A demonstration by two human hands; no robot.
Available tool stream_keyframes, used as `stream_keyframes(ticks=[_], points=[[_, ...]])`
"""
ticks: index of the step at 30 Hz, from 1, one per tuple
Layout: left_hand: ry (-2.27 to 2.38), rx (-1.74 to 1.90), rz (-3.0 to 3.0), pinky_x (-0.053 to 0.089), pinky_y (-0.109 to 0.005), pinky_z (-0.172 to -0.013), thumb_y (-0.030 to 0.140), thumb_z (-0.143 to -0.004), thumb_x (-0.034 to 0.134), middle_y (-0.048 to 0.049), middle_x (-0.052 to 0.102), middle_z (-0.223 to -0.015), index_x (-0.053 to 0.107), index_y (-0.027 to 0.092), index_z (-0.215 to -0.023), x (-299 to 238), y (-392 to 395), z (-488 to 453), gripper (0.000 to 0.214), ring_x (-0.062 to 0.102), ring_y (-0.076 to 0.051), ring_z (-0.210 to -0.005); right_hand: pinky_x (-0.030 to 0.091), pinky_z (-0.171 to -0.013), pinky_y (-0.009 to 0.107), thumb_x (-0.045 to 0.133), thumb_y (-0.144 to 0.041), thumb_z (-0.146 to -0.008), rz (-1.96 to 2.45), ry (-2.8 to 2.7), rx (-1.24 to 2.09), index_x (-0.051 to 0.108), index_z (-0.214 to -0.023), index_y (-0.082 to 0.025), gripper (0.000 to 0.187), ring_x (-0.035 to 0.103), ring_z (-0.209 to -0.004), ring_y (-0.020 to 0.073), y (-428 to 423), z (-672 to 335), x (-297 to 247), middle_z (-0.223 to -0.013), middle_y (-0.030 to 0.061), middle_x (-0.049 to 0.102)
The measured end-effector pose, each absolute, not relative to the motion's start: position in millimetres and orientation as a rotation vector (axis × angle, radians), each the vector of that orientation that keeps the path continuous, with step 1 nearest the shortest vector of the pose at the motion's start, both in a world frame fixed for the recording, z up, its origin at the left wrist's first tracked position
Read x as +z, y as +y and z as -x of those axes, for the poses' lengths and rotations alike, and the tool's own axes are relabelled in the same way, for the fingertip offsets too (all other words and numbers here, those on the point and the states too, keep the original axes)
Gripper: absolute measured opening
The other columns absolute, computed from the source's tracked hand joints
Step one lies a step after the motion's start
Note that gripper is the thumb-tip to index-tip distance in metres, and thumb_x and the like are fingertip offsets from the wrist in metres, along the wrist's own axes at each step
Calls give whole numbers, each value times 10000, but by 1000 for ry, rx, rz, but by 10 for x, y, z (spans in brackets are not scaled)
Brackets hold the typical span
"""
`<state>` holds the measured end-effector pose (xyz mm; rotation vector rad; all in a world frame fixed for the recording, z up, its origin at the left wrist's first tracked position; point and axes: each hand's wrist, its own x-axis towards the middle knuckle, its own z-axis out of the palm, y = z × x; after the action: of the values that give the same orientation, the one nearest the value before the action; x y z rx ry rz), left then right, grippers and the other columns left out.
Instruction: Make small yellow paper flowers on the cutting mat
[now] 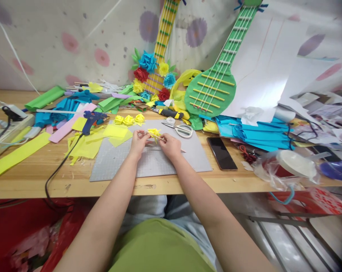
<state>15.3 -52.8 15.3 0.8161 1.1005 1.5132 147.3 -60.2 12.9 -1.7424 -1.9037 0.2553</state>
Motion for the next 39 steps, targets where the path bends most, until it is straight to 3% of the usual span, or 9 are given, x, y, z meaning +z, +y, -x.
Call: stream_keyframes(ticks=[10, 18, 31, 39], points=[[987, 1350, -842, 504, -318, -696, 131, -583, 678, -53, 637, -806, 402, 164, -924, 151, -676, -330, 440, 628, -130, -677, 340, -608, 227, 440, -347, -752, 1754, -1755, 246, 587, -835, -234, 202, 557, -690, 132, -595, -1479, 139, -717, -22, 634], [1045, 1379, -705, 508, -309, -609, 226, -689, 607, -95, 623, -820, 448, 137, -937, 231, -683, -305, 308, 643, -177, -679, 350, -614, 232, 436, -322, -745, 1784, -1734, 249, 590, -802, -232, 187, 568, -700, 141, -594, -1477, 142, -715, -17, 639], [1132, 1466, -935, 497, -234, -507, 209, -607, 655, -58, 630, -840, 461, 190, -1007, 127, -675, -328, 445, 619, -172, -759, 353, -610, 236, 456, -338, -739, 1852, -1764, 245, 591, -802, -251, 172, 579, -721, 149, -576, -1476, 113, -737, -22, 648], [1144, 1500, -1022, 478, -211, -592, 77, -538, 651, -44, 627, -899, 482, 215, -1022, 116, -676, -330, 530, 587, -147, -836, 365, -630, 240, 458, -324, -744, 1857, -1800, 252, 591, -833, -247, 178, 579, -754, 152, -583, -1467, 121, -769, -12, 652]])
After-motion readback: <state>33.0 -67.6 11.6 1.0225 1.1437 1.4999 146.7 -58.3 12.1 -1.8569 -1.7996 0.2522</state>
